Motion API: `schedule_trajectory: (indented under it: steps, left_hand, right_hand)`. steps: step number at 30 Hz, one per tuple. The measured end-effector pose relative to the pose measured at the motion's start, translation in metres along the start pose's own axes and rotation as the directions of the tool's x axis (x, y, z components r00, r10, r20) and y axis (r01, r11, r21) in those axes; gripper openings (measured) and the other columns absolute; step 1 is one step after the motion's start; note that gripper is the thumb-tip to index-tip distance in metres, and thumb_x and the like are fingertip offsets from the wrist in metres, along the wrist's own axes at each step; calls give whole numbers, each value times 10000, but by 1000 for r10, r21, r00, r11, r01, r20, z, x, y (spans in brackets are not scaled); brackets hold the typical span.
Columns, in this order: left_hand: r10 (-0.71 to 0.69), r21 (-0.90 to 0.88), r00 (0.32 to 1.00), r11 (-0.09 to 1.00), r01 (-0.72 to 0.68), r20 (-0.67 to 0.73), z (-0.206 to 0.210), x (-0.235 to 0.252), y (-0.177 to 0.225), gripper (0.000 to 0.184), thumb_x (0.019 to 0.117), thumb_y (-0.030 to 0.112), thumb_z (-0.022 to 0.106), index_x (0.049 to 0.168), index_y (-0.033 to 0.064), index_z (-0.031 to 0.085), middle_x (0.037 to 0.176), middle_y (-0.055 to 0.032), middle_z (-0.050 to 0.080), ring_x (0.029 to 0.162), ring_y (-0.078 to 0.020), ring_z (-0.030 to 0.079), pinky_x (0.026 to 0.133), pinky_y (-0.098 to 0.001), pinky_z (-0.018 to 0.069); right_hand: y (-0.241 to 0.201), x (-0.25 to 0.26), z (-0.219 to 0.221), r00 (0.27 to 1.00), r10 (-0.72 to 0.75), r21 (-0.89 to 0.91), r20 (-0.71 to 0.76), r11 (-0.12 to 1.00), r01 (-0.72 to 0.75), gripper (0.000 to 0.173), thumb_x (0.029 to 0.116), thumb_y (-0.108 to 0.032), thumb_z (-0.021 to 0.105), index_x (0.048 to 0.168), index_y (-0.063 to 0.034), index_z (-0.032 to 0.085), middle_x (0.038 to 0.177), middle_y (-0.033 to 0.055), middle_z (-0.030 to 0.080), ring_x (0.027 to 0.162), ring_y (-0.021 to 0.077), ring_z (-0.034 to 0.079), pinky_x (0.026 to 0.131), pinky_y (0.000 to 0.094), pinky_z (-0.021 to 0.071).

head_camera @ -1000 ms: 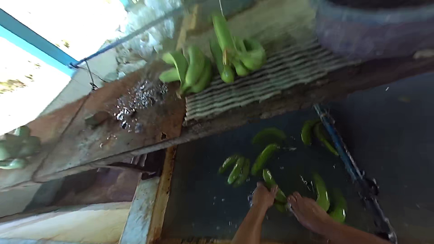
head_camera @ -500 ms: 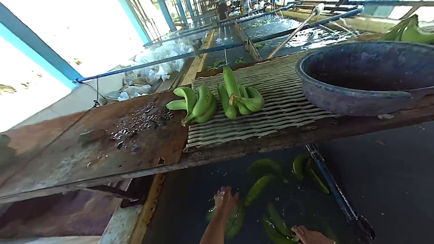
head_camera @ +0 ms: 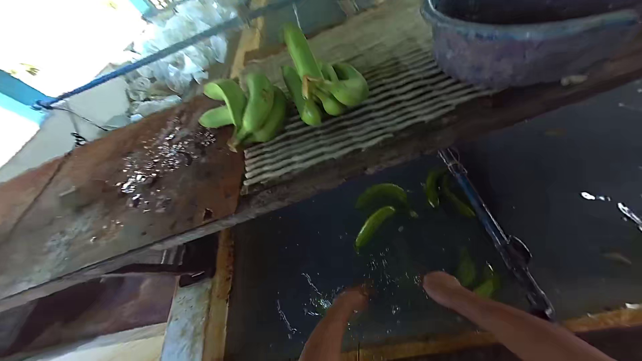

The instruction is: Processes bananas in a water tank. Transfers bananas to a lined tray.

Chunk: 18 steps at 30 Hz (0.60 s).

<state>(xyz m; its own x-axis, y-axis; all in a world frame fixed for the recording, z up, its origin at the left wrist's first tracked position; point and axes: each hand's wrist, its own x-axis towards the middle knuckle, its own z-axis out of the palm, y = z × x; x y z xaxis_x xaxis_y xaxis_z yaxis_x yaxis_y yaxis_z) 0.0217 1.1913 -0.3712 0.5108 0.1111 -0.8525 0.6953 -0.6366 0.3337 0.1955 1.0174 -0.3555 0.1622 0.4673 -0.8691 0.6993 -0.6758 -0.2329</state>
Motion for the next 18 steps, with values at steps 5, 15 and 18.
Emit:
schedule_trajectory:
  steps: [5,15,18]
  left_hand:
    - [202,-98,937,966,-238,-286,-1,12,23,328,1024,46,515,1314,-80,598,1364,-268,597,1321,-374,551,1154,-488,403]
    - [-32,-482,945,865,-137,-327,-79,55,95,413,1099,180,469,1450,-37,474,1248,-248,638,1027,-278,670,953,-416,524]
    - [-75,-548,917,820,-168,-392,-95,59,71,386,1079,143,504,1415,-45,529,1187,-232,668,999,-248,663,944,-398,519]
  right_hand:
    - [22,16,5,999,-11,204,-37,979,18,464,1091,-165,465,1516,21,443,1543,279,448,1463,442,391,1198,606,294]
    - [44,12,-6,995,53,257,-80,966,-31,455,1075,-176,509,1459,66,491,1493,315,481,1425,483,419,1171,629,319]
    - [50,4,-12,995,-77,61,-65,995,81,426,1074,-80,452,1471,72,475,1497,329,470,1416,512,418,1160,661,314]
